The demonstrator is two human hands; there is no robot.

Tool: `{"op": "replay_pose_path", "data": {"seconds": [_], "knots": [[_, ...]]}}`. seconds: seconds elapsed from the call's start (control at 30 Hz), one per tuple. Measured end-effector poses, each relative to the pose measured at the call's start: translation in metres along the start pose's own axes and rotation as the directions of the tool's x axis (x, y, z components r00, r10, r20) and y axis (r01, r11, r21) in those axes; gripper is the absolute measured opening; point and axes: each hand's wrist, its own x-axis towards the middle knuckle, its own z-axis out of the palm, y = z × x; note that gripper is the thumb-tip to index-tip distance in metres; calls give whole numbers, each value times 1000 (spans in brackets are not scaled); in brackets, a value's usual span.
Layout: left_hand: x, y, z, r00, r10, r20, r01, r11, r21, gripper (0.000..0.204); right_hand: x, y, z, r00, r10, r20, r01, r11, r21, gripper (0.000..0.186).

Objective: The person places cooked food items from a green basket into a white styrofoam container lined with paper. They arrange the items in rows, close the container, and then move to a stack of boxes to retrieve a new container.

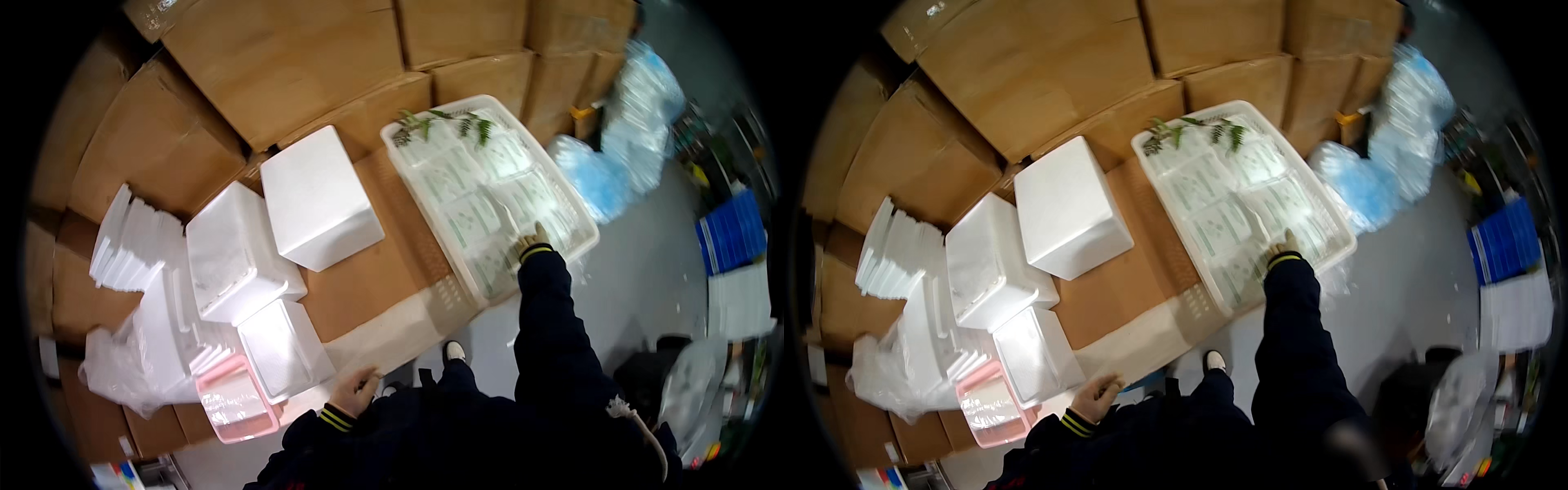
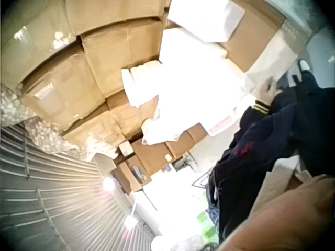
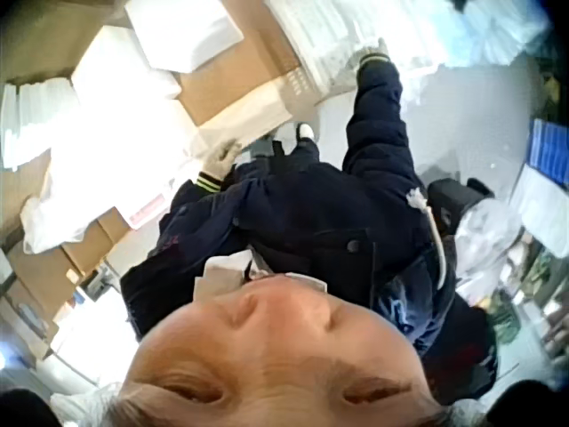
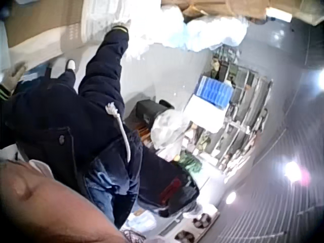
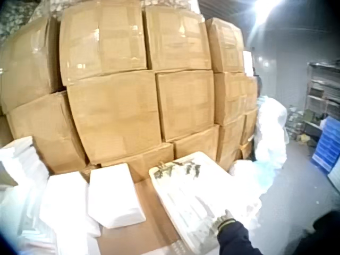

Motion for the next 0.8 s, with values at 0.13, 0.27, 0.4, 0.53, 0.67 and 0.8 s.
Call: {"op": "replay_pose_path", "data": {"seconds": [0.13,0.27,0.4,0.53,0.67,0.8], "knots": [[-4,44,22,975,-215,-56,218,974,63,36,88,-5,16,996,85,14,-80,971,-226,48],[-26,76,33,913,-362,-185,364,931,-27,38,157,3,11,972,-48,229,158,858,-490,54],[-6,46,41,921,-361,-148,341,929,-145,39,203,-105,26,741,-457,492,670,551,-497,60],[-84,36,55,766,-562,-313,477,822,-311,45,44,-7,96,877,-382,291,423,902,-90,61],[-134,-8,39,778,-459,-430,310,875,-373,44,-144,33,151,746,-423,514,438,894,100,63],[-220,-27,13,631,-548,-549,300,825,-479,42,-294,177,216,429,-155,890,300,954,22,64]]}}
